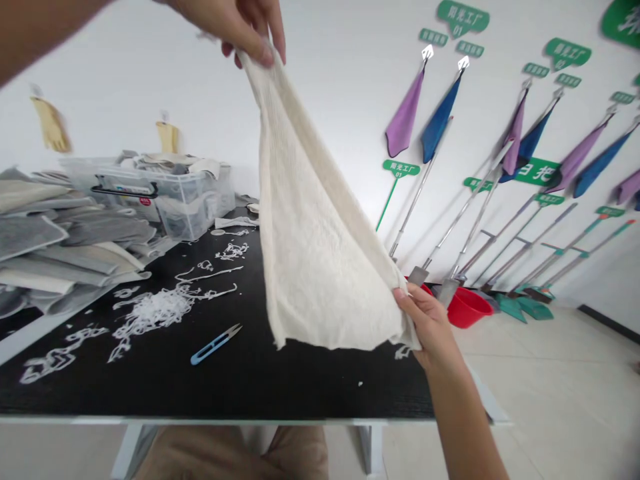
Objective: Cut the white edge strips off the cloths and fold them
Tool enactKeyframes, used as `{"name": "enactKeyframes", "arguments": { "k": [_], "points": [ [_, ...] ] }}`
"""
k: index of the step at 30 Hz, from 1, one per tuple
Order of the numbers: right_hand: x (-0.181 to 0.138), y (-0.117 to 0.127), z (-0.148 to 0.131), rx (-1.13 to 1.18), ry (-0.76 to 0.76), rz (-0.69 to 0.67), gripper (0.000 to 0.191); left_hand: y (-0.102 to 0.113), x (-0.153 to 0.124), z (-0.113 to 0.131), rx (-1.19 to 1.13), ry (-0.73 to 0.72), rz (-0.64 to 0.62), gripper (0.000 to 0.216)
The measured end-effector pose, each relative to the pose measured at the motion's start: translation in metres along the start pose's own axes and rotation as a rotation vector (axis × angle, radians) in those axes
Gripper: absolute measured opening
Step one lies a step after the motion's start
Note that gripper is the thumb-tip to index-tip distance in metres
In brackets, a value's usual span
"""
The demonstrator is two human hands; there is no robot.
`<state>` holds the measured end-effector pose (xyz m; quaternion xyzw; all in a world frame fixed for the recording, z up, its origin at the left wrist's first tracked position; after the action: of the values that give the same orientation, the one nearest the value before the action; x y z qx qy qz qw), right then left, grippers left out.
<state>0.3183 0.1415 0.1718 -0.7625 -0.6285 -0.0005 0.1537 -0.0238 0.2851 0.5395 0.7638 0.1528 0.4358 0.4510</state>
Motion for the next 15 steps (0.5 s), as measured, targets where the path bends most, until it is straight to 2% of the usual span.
{"name": "enactKeyframes", "arguments": {
  "k": [3,5,7,11,13,15],
  "points": [
    [0.011,-0.007,0.037,-0.001,-0.083,-0.019,0.044,-0.053,0.009,0.014,0.174,-0.075,-0.033,0.038],
    [0.016,-0.009,0.066,-0.025,-0.128,-0.026,0.042,-0.106,0.015,0.012,0.188,-0.088,-0.072,0.033],
    [0.019,-0.007,0.095,-0.063,-0.162,-0.023,0.036,-0.173,0.013,0.012,0.15,-0.11,-0.136,0.028],
    [0.028,0.005,0.14,-0.206,-0.181,0.003,0.023,-0.31,-0.021,0.027,-0.031,-0.1,-0.319,0.03],
    [0.036,0.016,0.15,-0.292,-0.158,0.05,0.019,-0.358,-0.042,0.041,-0.061,-0.101,-0.34,0.035],
    [0.043,0.028,0.152,-0.368,-0.123,0.109,0.02,-0.389,-0.056,0.049,-0.083,-0.087,-0.333,0.038]
  ]
}}
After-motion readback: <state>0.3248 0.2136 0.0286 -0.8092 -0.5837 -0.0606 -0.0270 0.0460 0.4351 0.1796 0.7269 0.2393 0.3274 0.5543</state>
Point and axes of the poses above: each hand's wrist, its own x-axis towards the middle knuckle, its own y-axis out of the back of the hand, z = x × y, the point moved 9 cm from there along x, towards the middle knuckle, and after that the axes turned 7 degrees about x, right-handed, at the moved point
